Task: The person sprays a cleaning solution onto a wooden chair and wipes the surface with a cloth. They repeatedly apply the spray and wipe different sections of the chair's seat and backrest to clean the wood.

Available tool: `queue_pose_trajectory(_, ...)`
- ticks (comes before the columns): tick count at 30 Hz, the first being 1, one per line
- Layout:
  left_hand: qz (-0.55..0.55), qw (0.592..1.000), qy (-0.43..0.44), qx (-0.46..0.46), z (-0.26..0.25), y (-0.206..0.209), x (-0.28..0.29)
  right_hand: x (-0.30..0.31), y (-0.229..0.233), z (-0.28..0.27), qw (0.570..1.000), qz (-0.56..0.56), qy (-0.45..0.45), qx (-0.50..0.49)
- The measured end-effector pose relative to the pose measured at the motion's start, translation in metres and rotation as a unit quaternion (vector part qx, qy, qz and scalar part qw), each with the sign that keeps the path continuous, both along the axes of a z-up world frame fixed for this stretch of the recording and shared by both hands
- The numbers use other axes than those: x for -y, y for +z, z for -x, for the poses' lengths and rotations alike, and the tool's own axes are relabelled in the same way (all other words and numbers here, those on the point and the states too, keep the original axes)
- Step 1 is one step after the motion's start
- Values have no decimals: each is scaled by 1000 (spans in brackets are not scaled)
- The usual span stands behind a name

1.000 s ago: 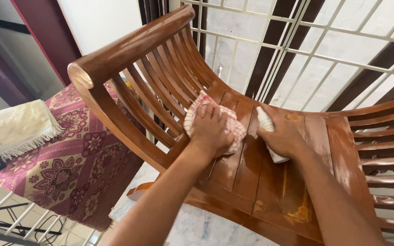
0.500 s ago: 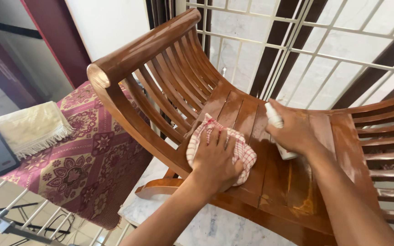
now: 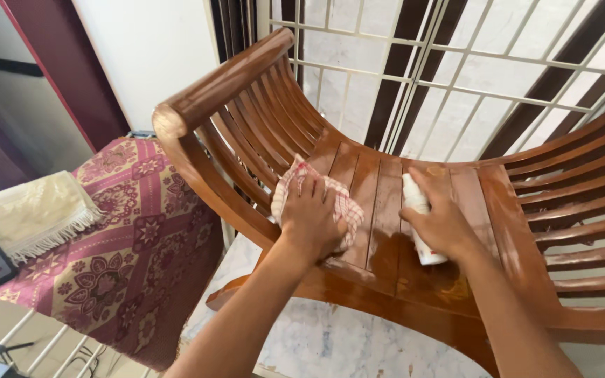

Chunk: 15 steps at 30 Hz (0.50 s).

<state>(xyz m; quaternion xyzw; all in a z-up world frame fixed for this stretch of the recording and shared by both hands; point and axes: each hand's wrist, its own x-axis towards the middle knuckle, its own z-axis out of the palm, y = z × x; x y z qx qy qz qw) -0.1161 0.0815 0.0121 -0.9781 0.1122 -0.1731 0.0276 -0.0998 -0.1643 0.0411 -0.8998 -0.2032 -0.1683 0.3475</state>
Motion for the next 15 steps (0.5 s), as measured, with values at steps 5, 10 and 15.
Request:
queue_pose_trajectory(5, 35, 998, -39, 19, 47, -4, 4, -15, 11, 36, 952, -142, -88, -258)
queue_pose_trajectory(10, 64, 996, -56, -31, 63, -1, 20, -16, 13, 50, 933, -225, -91, -265)
queue_pose_trajectory(15, 69, 993, -80, -58, 24, -3, 35, -11, 4, 46, 922, -265, -70, -272)
